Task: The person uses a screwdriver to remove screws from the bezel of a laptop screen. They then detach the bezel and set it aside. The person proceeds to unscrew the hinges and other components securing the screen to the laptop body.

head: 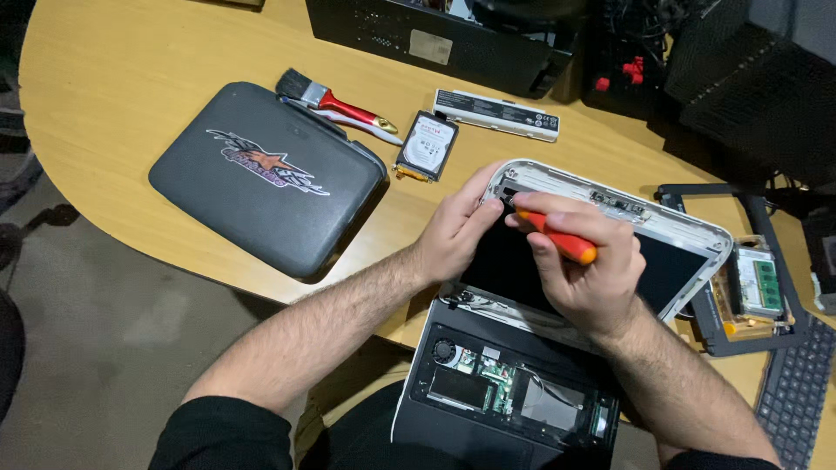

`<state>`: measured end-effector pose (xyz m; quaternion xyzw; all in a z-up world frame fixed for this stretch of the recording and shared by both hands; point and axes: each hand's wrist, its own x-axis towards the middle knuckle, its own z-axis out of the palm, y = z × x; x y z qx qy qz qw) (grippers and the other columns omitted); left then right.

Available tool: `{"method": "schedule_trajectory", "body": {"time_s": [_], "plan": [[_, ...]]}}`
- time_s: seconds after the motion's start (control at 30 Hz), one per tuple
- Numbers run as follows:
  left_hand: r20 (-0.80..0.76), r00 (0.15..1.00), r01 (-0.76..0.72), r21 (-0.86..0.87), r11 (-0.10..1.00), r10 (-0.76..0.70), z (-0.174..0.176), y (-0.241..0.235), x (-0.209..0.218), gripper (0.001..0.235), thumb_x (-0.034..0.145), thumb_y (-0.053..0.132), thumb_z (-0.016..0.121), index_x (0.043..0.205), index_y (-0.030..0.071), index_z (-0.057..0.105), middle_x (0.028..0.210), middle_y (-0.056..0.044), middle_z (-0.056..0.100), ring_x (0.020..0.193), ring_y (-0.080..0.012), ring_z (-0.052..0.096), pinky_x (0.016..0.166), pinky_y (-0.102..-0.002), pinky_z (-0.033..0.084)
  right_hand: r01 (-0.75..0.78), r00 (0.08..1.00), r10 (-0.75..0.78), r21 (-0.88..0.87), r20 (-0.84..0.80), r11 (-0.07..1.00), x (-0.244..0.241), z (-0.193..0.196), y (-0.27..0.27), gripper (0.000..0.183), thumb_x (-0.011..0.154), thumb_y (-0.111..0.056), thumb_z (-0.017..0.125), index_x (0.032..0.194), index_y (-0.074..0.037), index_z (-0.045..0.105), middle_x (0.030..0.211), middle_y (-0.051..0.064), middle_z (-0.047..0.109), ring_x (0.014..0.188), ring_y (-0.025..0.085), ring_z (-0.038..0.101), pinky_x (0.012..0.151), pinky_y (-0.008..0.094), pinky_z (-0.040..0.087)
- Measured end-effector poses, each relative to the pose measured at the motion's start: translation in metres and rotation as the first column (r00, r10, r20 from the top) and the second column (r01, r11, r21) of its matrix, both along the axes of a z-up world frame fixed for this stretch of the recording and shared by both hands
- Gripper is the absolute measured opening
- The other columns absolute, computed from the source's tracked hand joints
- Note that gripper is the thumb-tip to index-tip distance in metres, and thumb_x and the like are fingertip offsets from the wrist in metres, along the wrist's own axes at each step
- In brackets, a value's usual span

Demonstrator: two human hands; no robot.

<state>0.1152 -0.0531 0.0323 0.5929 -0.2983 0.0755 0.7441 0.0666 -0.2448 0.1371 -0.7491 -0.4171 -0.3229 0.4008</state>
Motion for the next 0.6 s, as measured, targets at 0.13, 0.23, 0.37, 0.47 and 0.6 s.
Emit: {"method": "schedule_trajectory", "body": {"time_s": [0.13,0.23,0.37,0.47,0.6], "plan": [[0.006,1.0,-0.016,-0.018,1.0,0.016,0.0,0.0,-0.003,0.058,0.131,0.022,0.054,0.185,0.001,0.051,0.164,-0.025,0.077,0.154,-0.0277,0.071,0.138,-0.061,0.053,0.006,1.0,-0.006,-0.004,0.0,1.0,0.003,-0.001,0.0,0.029,0.119,-0.012,0.081,0.128,0.004,0.059,0.126,0.029,0.092,0.1,0.046,0.093,0.085,0.05,0.071],[-0.006,1.0,-0.018,-0.023,1.0,0.018,0.001,0.0,-0.005,0.056,0.132,0.021,0.052,0.183,0.0,0.052,0.16,-0.027,0.077,0.153,-0.0289,0.069,0.137,-0.063,0.053,-0.012,1.0,0.012,0.004,0.003,1.0,0.005,-0.002,0.0,0.027,0.121,-0.012,0.078,0.13,0.004,0.058,0.125,0.029,0.092,0.097,0.045,0.092,0.083,0.048,0.07],[-0.011,0.999,-0.034,-0.01,0.999,0.033,0.001,0.0,-0.007,0.056,0.131,0.022,0.053,0.184,0.002,0.053,0.161,-0.026,0.078,0.155,-0.0304,0.07,0.136,-0.062,0.054,-0.009,1.0,0.009,0.01,0.018,1.0,0.005,-0.005,0.001,0.028,0.12,-0.012,0.079,0.129,0.005,0.058,0.126,0.03,0.092,0.103,0.047,0.092,0.086,0.048,0.071],[-0.012,0.999,-0.041,-0.001,0.999,0.041,0.002,-0.001,-0.007,0.056,0.131,0.023,0.053,0.184,0.003,0.053,0.162,-0.026,0.078,0.156,-0.0313,0.07,0.136,-0.062,0.054,-0.012,1.0,0.012,0.012,0.011,1.0,0.005,-0.005,0.001,0.029,0.12,-0.011,0.08,0.129,0.006,0.058,0.125,0.03,0.091,0.104,0.048,0.092,0.087,0.049,0.071],[-0.011,0.999,-0.048,-0.01,0.999,0.048,0.004,-0.001,-0.007,0.056,0.131,0.023,0.054,0.183,0.004,0.054,0.157,-0.025,0.081,0.149,-0.0252,0.072,0.131,-0.06,0.059,0.023,0.999,-0.021,-0.054,0.033,0.998,0.002,0.007,0.003,0.028,0.12,-0.015,0.082,0.127,0.004,0.061,0.123,0.026,0.093,0.093,0.043,0.092,0.08,0.045,0.07]]}}
